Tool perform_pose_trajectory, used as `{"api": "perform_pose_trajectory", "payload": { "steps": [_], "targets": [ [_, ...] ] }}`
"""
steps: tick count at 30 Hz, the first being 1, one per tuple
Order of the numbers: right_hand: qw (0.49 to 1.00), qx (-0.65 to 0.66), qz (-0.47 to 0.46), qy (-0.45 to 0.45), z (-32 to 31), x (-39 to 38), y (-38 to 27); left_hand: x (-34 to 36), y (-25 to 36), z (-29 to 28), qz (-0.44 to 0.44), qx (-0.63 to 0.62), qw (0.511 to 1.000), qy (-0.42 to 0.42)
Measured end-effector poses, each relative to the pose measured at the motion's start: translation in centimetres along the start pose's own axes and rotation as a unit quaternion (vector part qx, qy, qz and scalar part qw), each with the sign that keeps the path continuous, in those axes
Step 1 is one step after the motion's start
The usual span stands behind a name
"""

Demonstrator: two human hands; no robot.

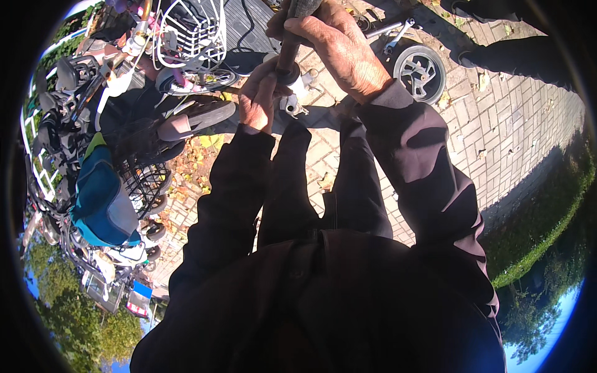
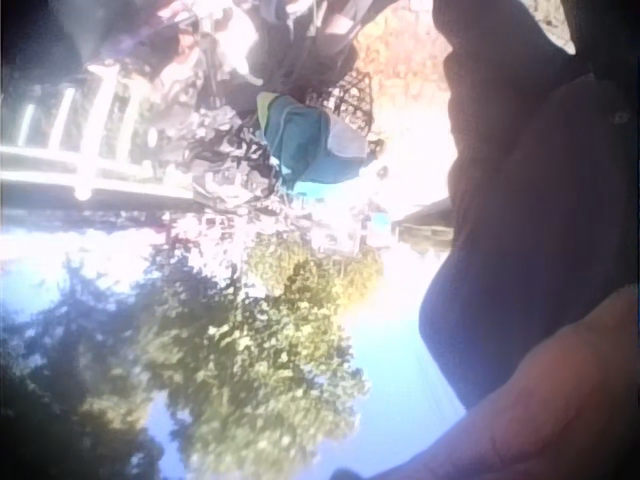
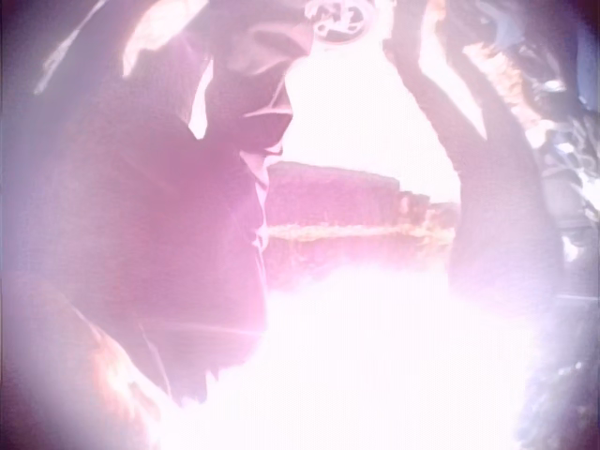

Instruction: The person removes a white plastic cover from a scooter's front fork, then uses a wrench to loosen and remove a nut from the fork assembly. The person handles the cover, fork, and nut throughout the process.

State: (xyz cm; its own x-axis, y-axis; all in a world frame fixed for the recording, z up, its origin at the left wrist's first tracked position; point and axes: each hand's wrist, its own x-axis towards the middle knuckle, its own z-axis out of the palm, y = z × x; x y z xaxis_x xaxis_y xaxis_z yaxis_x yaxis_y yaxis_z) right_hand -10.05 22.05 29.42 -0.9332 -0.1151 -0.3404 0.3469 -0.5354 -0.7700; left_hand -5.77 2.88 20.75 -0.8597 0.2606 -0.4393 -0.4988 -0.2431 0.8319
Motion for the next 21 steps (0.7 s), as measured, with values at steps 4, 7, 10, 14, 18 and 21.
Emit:
{"api": "perform_pose_trajectory", "payload": {
  "steps": [4, 7, 10, 14, 18, 21],
  "targets": [
    [0.984, -0.061, -0.053, -0.157, -0.9, 0.5, 0.2, -0.4, 0.1, 0.6, 0.017, 0.042, 0.999, 0.020],
    [0.938, -0.292, -0.024, -0.186, -0.9, 0.6, 0.1, -0.6, 0.4, 0.7, 0.002, 0.080, 0.996, 0.038],
    [0.934, -0.280, -0.044, -0.219, -1.0, 1.1, -0.5, -0.6, 0.5, 0.9, -0.017, 0.085, 0.994, 0.060],
    [0.896, -0.344, 0.029, -0.279, -1.7, 2.4, -1.1, -0.7, 1.0, 1.1, -0.006, 0.112, 0.992, 0.054],
    [0.878, -0.356, 0.033, -0.317, -2.5, 3.5, -0.8, -0.8, 1.9, 0.8, -0.003, 0.154, 0.988, 0.020],
    [0.884, -0.353, 0.028, -0.306, -2.9, 3.4, -0.5, -0.6, 2.6, 0.6, 0.030, 0.242, 0.970, -0.007]
  ]
}}
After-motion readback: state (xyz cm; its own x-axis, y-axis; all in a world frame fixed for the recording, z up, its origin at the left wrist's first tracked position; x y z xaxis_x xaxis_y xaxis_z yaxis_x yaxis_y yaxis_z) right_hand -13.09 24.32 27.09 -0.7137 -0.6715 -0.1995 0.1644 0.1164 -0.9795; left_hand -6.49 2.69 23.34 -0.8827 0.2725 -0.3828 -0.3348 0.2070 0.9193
